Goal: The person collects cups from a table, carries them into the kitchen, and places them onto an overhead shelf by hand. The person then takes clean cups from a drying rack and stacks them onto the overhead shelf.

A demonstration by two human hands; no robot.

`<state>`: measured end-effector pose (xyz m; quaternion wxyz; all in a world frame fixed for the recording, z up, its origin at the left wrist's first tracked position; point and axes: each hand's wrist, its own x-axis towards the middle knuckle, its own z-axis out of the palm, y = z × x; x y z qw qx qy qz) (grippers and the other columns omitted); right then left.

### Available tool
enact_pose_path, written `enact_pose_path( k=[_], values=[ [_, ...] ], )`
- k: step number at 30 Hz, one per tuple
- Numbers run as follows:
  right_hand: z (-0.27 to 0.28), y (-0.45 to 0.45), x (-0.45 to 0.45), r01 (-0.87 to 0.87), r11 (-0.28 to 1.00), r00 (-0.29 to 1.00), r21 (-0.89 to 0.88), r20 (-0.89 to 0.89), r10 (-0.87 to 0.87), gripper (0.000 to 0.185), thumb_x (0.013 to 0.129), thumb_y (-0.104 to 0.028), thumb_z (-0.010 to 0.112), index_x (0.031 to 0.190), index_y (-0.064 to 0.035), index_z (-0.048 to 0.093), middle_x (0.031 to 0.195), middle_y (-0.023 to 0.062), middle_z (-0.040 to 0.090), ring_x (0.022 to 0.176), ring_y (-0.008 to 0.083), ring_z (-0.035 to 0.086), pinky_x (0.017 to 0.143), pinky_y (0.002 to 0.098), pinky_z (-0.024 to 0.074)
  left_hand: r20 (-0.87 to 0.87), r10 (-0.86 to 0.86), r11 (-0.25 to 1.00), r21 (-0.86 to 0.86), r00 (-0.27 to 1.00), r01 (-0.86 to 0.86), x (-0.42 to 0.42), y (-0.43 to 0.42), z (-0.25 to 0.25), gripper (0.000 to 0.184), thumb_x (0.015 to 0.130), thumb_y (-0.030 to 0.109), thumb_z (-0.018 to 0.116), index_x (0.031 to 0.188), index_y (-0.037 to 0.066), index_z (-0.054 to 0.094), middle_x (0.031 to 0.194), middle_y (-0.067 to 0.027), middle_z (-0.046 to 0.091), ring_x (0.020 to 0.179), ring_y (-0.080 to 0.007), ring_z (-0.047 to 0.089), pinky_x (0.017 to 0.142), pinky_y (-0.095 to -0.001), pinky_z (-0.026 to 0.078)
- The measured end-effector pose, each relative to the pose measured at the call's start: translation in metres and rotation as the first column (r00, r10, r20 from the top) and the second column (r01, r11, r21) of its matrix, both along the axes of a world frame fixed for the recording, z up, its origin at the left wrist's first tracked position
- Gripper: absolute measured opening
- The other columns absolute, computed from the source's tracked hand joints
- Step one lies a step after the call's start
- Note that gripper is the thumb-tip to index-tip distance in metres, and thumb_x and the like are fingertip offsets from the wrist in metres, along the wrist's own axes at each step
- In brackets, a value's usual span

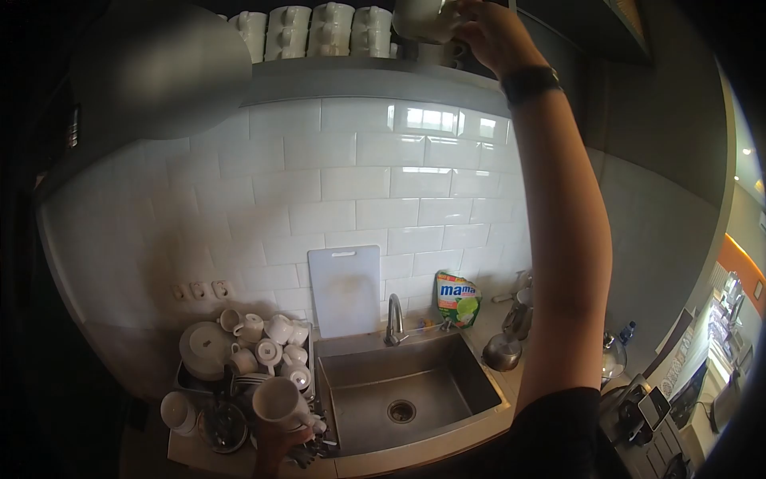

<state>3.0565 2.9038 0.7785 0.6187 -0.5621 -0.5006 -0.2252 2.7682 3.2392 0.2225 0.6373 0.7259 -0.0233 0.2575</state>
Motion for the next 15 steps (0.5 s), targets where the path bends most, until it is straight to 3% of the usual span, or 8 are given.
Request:
enact_pose_path(
  k=[1,4,5,6,7,9,12,15],
  values=[
    [0.017,-0.006,0.026,0.082,0.996,0.997,-0.017,0.014,-0.082,0.061,0.080,-0.052,0.065,0.122,-0.0089,0.057,0.120,0.0205,0.059,0.104,0.0354,0.061,0.086,0.0401,0.0487,-0.014,0.026,1.000,-0.004,1.000,-0.026,-0.003,0.000,0.005,0.075,0.054,0.010,0.088,0.117,0.003,0.049,0.106,-0.0083,0.058,0.096,-0.0189,0.059,0.081,-0.0335,0.050],
    [0.038,0.016,0.044,0.212,0.971,0.971,0.107,-0.134,-0.197,0.018,0.095,-0.013,0.047,0.103,0.0020,0.052,0.103,0.0060,0.053,0.098,0.0213,0.055,0.088,0.0364,0.0444,-0.001,0.058,0.998,-0.017,0.998,-0.058,-0.013,0.002,0.007,0.076,0.053,0.009,0.088,0.118,0.004,0.049,0.106,-0.0078,0.058,0.096,-0.0189,0.059,0.080,-0.0334,0.050],
    [0.036,0.025,0.044,0.299,0.950,0.946,0.091,-0.157,-0.283,0.018,0.094,-0.012,0.049,0.103,0.0032,0.052,0.105,0.0071,0.052,0.097,0.0223,0.055,0.087,0.0359,0.0446,-0.010,0.078,0.997,-0.001,0.997,-0.078,-0.015,0.003,0.008,0.077,0.052,0.009,0.088,0.118,0.003,0.048,0.106,-0.0078,0.058,0.096,-0.0190,0.059,0.081,-0.0335,0.050],
    [0.028,0.038,0.035,0.383,0.921,0.913,0.071,-0.179,-0.366,0.019,0.092,-0.011,0.050,0.102,0.0043,0.053,0.106,0.0083,0.051,0.095,0.0233,0.055,0.085,0.0355,0.0447,0.056,0.040,0.995,0.087,0.998,-0.045,-0.006,0.022,-0.026,0.078,0.051,0.007,0.088,0.118,0.003,0.049,0.106,-0.0078,0.058,0.096,-0.0192,0.059,0.081,-0.0340,0.050],
    [0.023,0.046,0.030,0.463,0.885,0.873,0.051,-0.199,-0.445,0.019,0.091,-0.010,0.052,0.102,0.0055,0.053,0.107,0.0095,0.050,0.094,0.0243,0.054,0.084,0.0350,0.0449,0.038,0.083,0.995,0.057,0.996,-0.086,-0.008,0.023,-0.027,0.078,0.050,0.009,0.088,0.117,0.003,0.049,0.104,-0.0073,0.058,0.095,-0.0191,0.058,0.081,-0.0339,0.049],
    [0.024,0.052,0.030,0.509,0.860,0.828,-0.033,-0.253,-0.500,0.016,0.090,-0.008,0.054,0.098,0.0055,0.056,0.109,0.0112,0.049,0.091,0.0240,0.055,0.083,0.0325,0.0453,-0.001,0.169,0.986,0.001,0.986,-0.169,-0.014,0.022,-0.026,0.079,0.050,0.012,0.090,0.116,0.003,0.049,0.102,-0.0064,0.057,0.093,-0.0189,0.057,0.082,-0.0338,0.048],
    [0.034,0.053,0.053,0.564,0.817,0.774,-0.124,-0.264,-0.575,0.017,0.089,-0.010,0.055,0.100,0.0027,0.058,0.109,0.0123,0.051,0.092,0.0231,0.055,0.080,0.0330,0.0458,0.004,0.164,0.974,-0.156,0.986,-0.161,-0.024,0.018,-0.012,0.071,0.051,0.009,0.087,0.112,0.003,0.052,0.099,-0.0063,0.058,0.090,-0.0194,0.058,0.080,-0.0340,0.048],
    [0.023,0.064,0.040,0.587,0.796,0.732,-0.149,-0.322,-0.600,0.018,0.090,-0.015,0.055,0.102,-0.0016,0.060,0.109,0.0128,0.053,0.094,0.0227,0.055,0.078,0.0350,0.0463,-0.019,0.181,0.973,-0.144,0.983,-0.182,-0.028,0.022,-0.014,0.071,0.051,0.009,0.087,0.113,0.003,0.051,0.100,-0.0065,0.058,0.090,-0.0193,0.058,0.080,-0.0341,0.048]
  ],
)
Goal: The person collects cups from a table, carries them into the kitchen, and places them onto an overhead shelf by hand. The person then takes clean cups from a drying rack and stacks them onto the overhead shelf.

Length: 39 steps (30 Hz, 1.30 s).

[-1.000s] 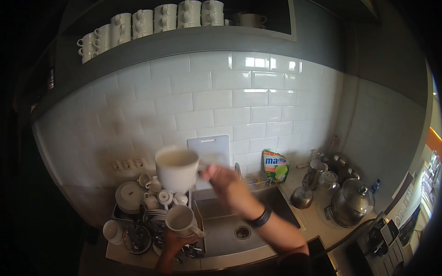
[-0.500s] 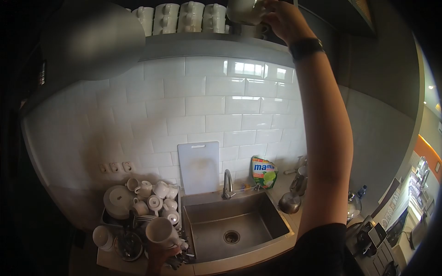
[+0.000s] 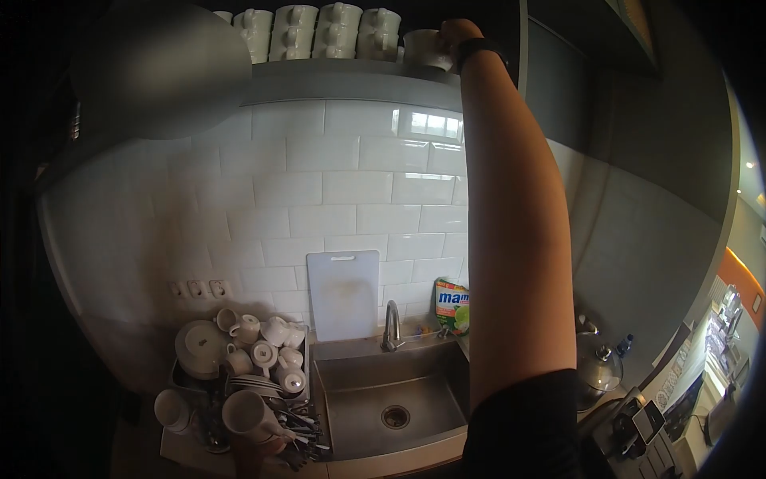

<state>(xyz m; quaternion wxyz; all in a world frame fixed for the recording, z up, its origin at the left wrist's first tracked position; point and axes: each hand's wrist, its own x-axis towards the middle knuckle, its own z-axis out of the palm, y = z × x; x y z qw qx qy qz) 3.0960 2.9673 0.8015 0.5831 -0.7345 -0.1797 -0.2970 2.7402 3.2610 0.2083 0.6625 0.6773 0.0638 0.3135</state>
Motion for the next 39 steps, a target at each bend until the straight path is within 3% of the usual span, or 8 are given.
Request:
enact_pose_path(
  k=[2,11,19,25,27,34,36,39],
  values=[
    [-0.004,0.005,-0.001,0.018,0.999,1.000,0.041,-0.013,-0.018,0.019,0.090,-0.019,0.055,0.101,-0.0043,0.061,0.109,0.0128,0.054,0.093,0.0231,0.055,0.077,0.0365,0.0465,-0.011,0.010,1.000,0.017,1.000,-0.010,-0.001,0.002,-0.002,0.071,0.051,0.009,0.087,0.113,0.003,0.051,0.100,-0.0066,0.058,0.090,-0.0192,0.058,0.080,-0.0341,0.048],
    [-0.002,0.002,0.024,0.302,0.825,0.952,-0.477,0.109,-0.286,0.018,0.088,-0.018,0.057,0.099,-0.0070,0.065,0.105,0.0087,0.058,0.095,0.0236,0.055,0.081,0.0367,0.0465,-0.052,0.027,0.999,0.043,0.998,-0.025,-0.004,0.009,-0.006,0.073,0.051,0.009,0.087,0.114,0.003,0.051,0.102,-0.0071,0.058,0.092,-0.0190,0.058,0.081,-0.0343,0.048],
    [0.003,-0.005,0.025,0.484,0.349,0.873,-0.803,0.413,-0.260,0.017,0.085,-0.013,0.060,0.099,-0.0091,0.068,0.099,0.0045,0.063,0.094,0.0221,0.059,0.086,0.0359,0.0467,-0.072,0.033,0.998,0.050,0.997,-0.029,-0.001,0.012,-0.005,0.074,0.051,0.009,0.087,0.115,0.002,0.051,0.104,-0.0075,0.058,0.093,-0.0188,0.058,0.082,-0.0344,0.048],
    [0.017,-0.009,0.062,0.273,0.638,0.957,-0.720,0.138,-0.255,0.039,0.091,-0.043,0.051,0.114,-0.0152,0.064,0.099,0.0067,0.068,0.098,0.0229,0.062,0.085,0.0390,0.0473,-0.081,0.041,0.998,0.054,0.996,-0.037,-0.002,0.012,-0.003,0.074,0.051,0.009,0.087,0.116,0.002,0.050,0.105,-0.0078,0.058,0.094,-0.0187,0.058,0.082,-0.0345,0.048],
    [0.017,-0.009,0.069,0.237,0.710,0.966,-0.664,0.080,-0.247,0.042,0.091,-0.046,0.049,0.115,-0.0145,0.063,0.100,0.0077,0.068,0.099,0.0239,0.062,0.087,0.0387,0.0469,-0.083,0.044,0.998,0.055,0.996,-0.039,-0.003,0.012,-0.004,0.075,0.051,0.009,0.087,0.116,0.002,0.050,0.105,-0.0079,0.058,0.094,-0.0186,0.058,0.082,-0.0345,0.048],
    [-0.002,0.014,0.037,0.463,0.583,0.886,-0.668,0.342,-0.312,0.041,0.088,-0.046,0.055,0.104,-0.0095,0.067,0.096,0.0090,0.067,0.088,0.0226,0.061,0.079,0.0354,0.0474,-0.087,0.050,0.997,0.069,0.995,-0.044,-0.007,0.009,-0.005,0.075,0.051,0.009,0.087,0.117,0.002,0.050,0.107,-0.0083,0.058,0.095,-0.0184,0.058,0.083,-0.0347,0.049],
    [-0.003,0.021,0.034,0.502,0.666,0.864,-0.551,0.301,-0.403,0.040,0.084,-0.045,0.065,0.094,-0.0058,0.069,0.084,0.0067,0.066,0.070,0.0146,0.060,0.063,0.0290,0.0496,-0.088,0.050,0.996,0.071,0.995,-0.044,-0.008,0.009,-0.005,0.076,0.051,0.009,0.087,0.117,0.002,0.050,0.107,-0.0084,0.058,0.095,-0.0184,0.058,0.083,-0.0347,0.049],
    [-0.007,0.019,0.024,0.347,0.761,0.936,-0.548,0.152,-0.317,0.042,0.084,-0.046,0.065,0.095,-0.0059,0.069,0.088,0.0073,0.066,0.069,0.0160,0.060,0.062,0.0278,0.0496,-0.090,0.049,0.996,0.076,0.995,-0.042,-0.009,0.009,-0.005,0.076,0.052,0.009,0.087,0.117,0.002,0.050,0.108,-0.0085,0.058,0.096,-0.0183,0.058,0.083,-0.0347,0.049]
  ],
)
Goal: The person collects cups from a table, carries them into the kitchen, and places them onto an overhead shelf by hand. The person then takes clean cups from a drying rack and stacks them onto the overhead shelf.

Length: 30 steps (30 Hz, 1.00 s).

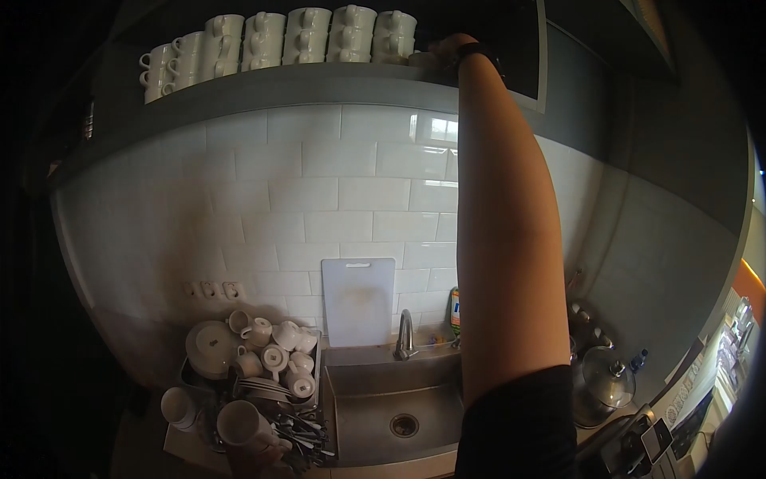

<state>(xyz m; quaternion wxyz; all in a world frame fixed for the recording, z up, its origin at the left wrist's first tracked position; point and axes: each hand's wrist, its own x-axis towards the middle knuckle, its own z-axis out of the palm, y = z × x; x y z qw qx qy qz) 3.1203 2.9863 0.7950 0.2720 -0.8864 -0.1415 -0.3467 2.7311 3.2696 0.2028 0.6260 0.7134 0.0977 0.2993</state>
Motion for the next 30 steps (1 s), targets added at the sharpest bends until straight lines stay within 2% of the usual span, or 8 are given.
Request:
enact_pose_path(
  k=[3,6,9,11,15,17,21,30],
  values=[
    [0.004,-0.002,0.016,0.006,0.999,1.000,-0.044,0.002,-0.005,0.047,0.087,-0.051,0.053,0.105,-0.0091,0.067,0.099,0.0100,0.068,0.093,0.0219,0.063,0.087,0.0378,0.0469,-0.003,-0.003,1.000,0.004,1.000,0.003,-0.001,0.000,0.000,0.076,0.052,0.009,0.087,0.118,0.002,0.050,0.109,-0.0087,0.058,0.096,-0.0183,0.058,0.084,-0.0348,0.049],
    [0.005,-0.004,0.020,-0.123,0.991,0.991,0.053,-0.041,0.125,0.046,0.088,-0.049,0.053,0.102,-0.0078,0.068,0.098,0.0113,0.068,0.092,0.0213,0.064,0.084,0.0370,0.0482,-0.007,-0.003,1.000,0.012,1.000,0.003,-0.002,0.000,-0.001,0.077,0.052,0.009,0.087,0.118,0.002,0.049,0.109,-0.0089,0.058,0.097,-0.0182,0.058,0.084,-0.0348,0.049],
    [-0.005,-0.002,-0.026,-0.043,0.990,0.955,0.132,0.296,0.002,0.035,0.085,-0.039,0.064,0.088,-0.0046,0.069,0.072,0.0026,0.062,0.063,0.0102,0.055,0.057,0.0248,0.0446,-0.007,-0.015,0.999,0.032,1.000,0.016,-0.002,0.001,-0.003,0.077,0.052,0.009,0.087,0.119,0.002,0.049,0.110,-0.0090,0.058,0.097,-0.0181,0.058,0.084,-0.0349,0.049],
    [-0.020,0.002,-0.074,0.014,0.982,0.839,0.189,0.533,-0.114,0.040,0.092,-0.037,0.055,0.101,0.0015,0.058,0.094,0.0179,0.066,0.076,0.0262,0.063,0.068,0.0349,0.0509,-0.002,-0.038,0.998,0.057,0.999,0.038,-0.001,0.002,-0.005,0.077,0.052,0.009,0.087,0.119,0.002,0.049,0.110,-0.0091,0.058,0.097,-0.0181,0.058,0.084,-0.0349,0.049],
    [-0.149,0.026,-0.185,-0.504,0.858,0.631,0.097,0.720,0.289,0.029,0.090,-0.030,0.059,0.083,-0.0024,0.067,0.065,-0.0010,0.055,0.060,0.0060,0.048,0.058,0.0219,0.0373,0.006,-0.006,0.993,0.115,1.000,0.005,0.001,-0.006,0.009,0.077,0.053,0.008,0.086,0.120,0.001,0.049,0.111,-0.0094,0.058,0.099,-0.0177,0.058,0.085,-0.0350,0.049],
    [-0.236,0.043,-0.220,-0.592,0.797,0.731,0.118,0.496,0.469,0.026,0.091,-0.022,0.057,0.081,0.0004,0.064,0.066,0.0002,0.056,0.062,0.0069,0.050,0.060,0.0220,0.0391,0.060,-0.067,0.986,-0.146,0.996,0.075,0.006,-0.018,0.030,0.073,0.056,0.007,0.085,0.119,0.002,0.050,0.112,-0.0089,0.058,0.101,-0.0180,0.057,0.089,-0.0351,0.048],
    [-0.359,0.072,-0.260,-0.799,0.585,0.577,0.136,-0.101,0.811,0.015,0.086,-0.015,0.063,0.080,-0.0007,0.063,0.067,0.0070,0.060,0.059,0.0114,0.057,0.050,0.0246,0.0402,0.125,-0.024,0.999,-0.040,0.992,0.029,0.021,-0.021,0.049,0.072,0.057,0.007,0.085,0.119,0.002,0.049,0.110,-0.0095,0.060,0.102,-0.0193,0.058,0.090,-0.0345,0.047],
    [-0.460,0.103,-0.271,-0.760,0.551,0.435,0.344,-0.360,0.825,0.018,0.089,-0.017,0.060,0.093,0.0004,0.060,0.072,0.0123,0.060,0.062,0.0190,0.060,0.055,0.0298,0.0443,0.050,0.157,0.972,0.167,0.986,-0.163,0.043,-0.017,0.051,0.086,0.051,0.016,0.087,0.122,0.004,0.040,0.113,-0.0122,0.057,0.105,-0.0249,0.058,0.088,-0.0370,0.048]
  ],
)
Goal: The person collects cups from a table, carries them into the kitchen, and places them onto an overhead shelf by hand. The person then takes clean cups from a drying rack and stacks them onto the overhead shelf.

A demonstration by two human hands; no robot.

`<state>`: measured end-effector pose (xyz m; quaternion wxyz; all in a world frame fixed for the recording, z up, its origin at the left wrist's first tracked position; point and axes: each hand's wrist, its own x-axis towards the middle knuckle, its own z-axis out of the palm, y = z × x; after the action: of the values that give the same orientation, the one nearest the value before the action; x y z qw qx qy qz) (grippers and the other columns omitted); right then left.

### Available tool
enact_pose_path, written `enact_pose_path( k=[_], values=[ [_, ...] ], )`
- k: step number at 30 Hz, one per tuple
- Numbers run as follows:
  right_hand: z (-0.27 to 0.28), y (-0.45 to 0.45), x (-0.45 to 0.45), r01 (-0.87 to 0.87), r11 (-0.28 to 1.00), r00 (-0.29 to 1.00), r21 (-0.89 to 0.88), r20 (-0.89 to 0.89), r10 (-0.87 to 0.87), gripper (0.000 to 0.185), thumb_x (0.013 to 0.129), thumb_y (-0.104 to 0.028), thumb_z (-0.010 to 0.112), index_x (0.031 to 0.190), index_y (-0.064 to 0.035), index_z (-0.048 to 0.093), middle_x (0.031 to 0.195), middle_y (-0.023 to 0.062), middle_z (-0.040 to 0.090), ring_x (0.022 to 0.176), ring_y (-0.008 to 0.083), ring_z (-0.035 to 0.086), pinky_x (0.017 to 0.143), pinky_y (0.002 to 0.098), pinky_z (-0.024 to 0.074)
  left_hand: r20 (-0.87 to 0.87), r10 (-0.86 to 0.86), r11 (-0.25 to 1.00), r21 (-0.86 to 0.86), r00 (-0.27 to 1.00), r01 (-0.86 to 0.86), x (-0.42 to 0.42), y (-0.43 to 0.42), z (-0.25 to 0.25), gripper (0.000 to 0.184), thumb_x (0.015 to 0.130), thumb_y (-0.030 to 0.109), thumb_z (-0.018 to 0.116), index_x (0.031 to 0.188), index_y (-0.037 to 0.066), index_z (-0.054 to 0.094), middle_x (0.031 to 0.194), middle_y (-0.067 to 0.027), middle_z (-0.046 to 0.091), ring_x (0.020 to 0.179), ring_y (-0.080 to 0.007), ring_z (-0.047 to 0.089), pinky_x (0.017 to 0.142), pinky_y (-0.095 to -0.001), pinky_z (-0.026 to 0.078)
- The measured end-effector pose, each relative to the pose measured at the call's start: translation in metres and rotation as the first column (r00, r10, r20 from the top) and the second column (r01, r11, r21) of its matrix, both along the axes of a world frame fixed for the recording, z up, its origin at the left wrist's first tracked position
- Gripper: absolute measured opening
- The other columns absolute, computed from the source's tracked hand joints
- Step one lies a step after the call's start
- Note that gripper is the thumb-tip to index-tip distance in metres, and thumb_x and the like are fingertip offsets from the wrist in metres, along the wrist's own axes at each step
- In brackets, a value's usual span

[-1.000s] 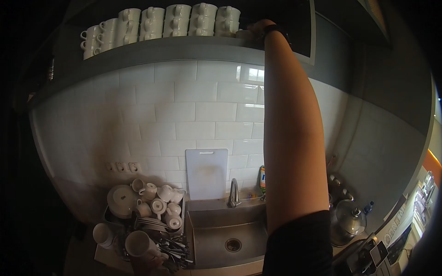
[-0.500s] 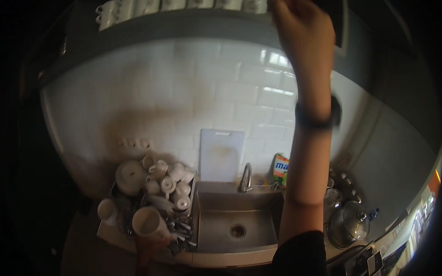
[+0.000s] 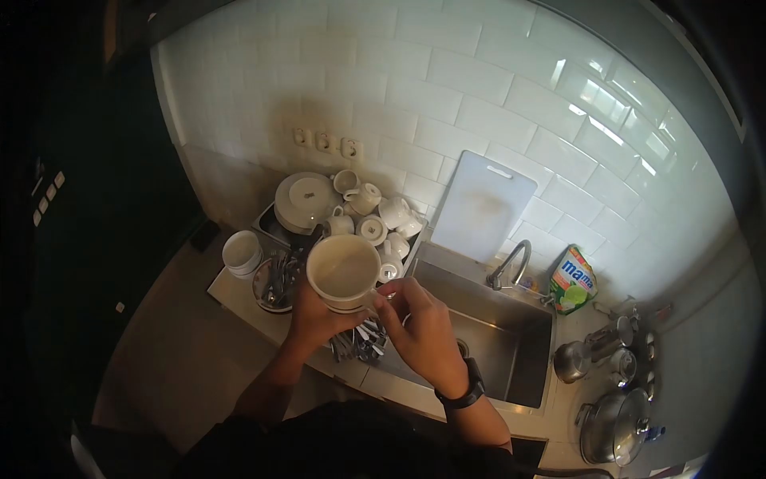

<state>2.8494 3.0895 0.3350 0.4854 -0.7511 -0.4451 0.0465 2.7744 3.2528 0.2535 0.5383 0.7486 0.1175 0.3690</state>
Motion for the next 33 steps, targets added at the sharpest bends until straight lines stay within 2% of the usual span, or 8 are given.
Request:
enact_pose_path(
  k=[4,7,10,13,19,24,28,33],
  values=[
    [-0.008,-0.001,0.000,0.017,0.999,0.998,0.032,0.060,-0.019,0.018,0.092,-0.016,0.057,0.095,0.0013,0.060,0.077,0.0072,0.060,0.065,0.0133,0.056,0.057,0.0260,0.0442,0.052,0.003,0.999,0.043,0.999,-0.005,0.003,-0.004,0.003,0.086,0.052,0.015,0.087,0.123,0.003,0.042,0.113,-0.0127,0.057,0.105,-0.0249,0.058,0.087,-0.0370,0.048],
    [-0.010,-0.006,0.005,-0.055,0.992,0.981,-0.112,0.181,0.074,0.017,0.093,-0.014,0.053,0.097,0.0020,0.058,0.080,0.0077,0.057,0.066,0.0146,0.055,0.058,0.0256,0.0450,0.098,0.022,0.997,0.073,0.995,-0.029,0.004,-0.007,0.009,0.085,0.052,0.014,0.087,0.124,0.003,0.044,0.113,-0.0128,0.057,0.103,-0.0247,0.059,0.087,-0.0368,0.048],
    [-0.011,-0.009,0.005,-0.169,0.980,0.985,-0.109,-0.001,0.170,0.017,0.095,-0.014,0.050,0.098,0.0017,0.057,0.083,0.0075,0.054,0.069,0.0147,0.053,0.060,0.0265,0.0457,0.164,0.052,0.979,0.184,0.985,-0.083,0.006,-0.007,0.015,0.086,0.052,0.014,0.089,0.125,0.003,0.045,0.113,-0.0132,0.057,0.102,-0.0251,0.059,0.087,-0.0366,0.048],
    [-0.010,-0.011,0.003,-0.245,0.969,0.963,-0.022,-0.120,0.241,0.023,0.096,-0.021,0.049,0.098,0.0010,0.055,0.082,0.0154,0.052,0.075,0.0328,0.052,0.068,0.0384,0.0416,0.280,0.070,0.933,0.321,0.958,-0.162,0.006,-0.008,0.022,0.088,0.051,0.016,0.090,0.125,0.002,0.045,0.113,-0.0139,0.057,0.102,-0.0265,0.059,0.087,-0.0368,0.048],
    [-0.013,-0.015,0.000,-0.297,0.953,0.929,0.066,-0.212,0.304,0.022,0.096,-0.019,0.048,0.106,-0.0008,0.056,0.087,0.0112,0.050,0.075,0.0245,0.049,0.069,0.0329,0.0411,0.345,0.055,0.883,0.422,0.937,-0.207,0.000,-0.003,0.028,0.091,0.051,0.016,0.090,0.128,0.001,0.043,0.115,-0.0151,0.056,0.104,-0.0295,0.059,0.088,-0.0381,0.048],
    [-0.019,-0.017,0.002,-0.310,0.934,0.928,0.179,-0.157,0.338,0.023,0.097,-0.020,0.047,0.106,-0.0014,0.057,0.086,0.0091,0.049,0.075,0.0218,0.049,0.069,0.0314,0.0410,0.317,0.095,0.842,0.480,0.944,-0.246,-0.003,-0.007,0.041,0.096,0.052,0.018,0.090,0.132,0.001,0.039,0.117,-0.0172,0.054,0.107,-0.0315,0.056,0.091,-0.0402,0.046],
    [-0.006,-0.022,0.003,-0.306,0.918,0.945,0.253,-0.034,0.325,0.027,0.099,-0.024,0.045,0.108,-0.0016,0.056,0.087,0.0058,0.051,0.075,0.0159,0.050,0.067,0.0275,0.0419,0.273,0.126,0.853,0.461,0.954,-0.245,0.002,-0.009,0.047,0.104,0.049,0.017,0.090,0.134,0.001,0.033,0.119,-0.0186,0.052,0.108,-0.0336,0.055,0.092,-0.0413,0.045],
    [0.043,-0.053,0.011,-0.176,0.873,0.905,0.454,-0.275,0.325,0.033,0.100,-0.032,0.041,0.109,-0.0021,0.053,0.090,0.0032,0.055,0.079,0.0097,0.053,0.067,0.0238,0.0451,0.232,-0.028,0.968,0.247,0.972,-0.031,0.003,-0.009,0.039,0.098,0.051,0.009,0.086,0.133,0.004,0.033,0.116,-0.0146,0.052,0.105,-0.0273,0.055,0.090,-0.0400,0.046]
  ],
)
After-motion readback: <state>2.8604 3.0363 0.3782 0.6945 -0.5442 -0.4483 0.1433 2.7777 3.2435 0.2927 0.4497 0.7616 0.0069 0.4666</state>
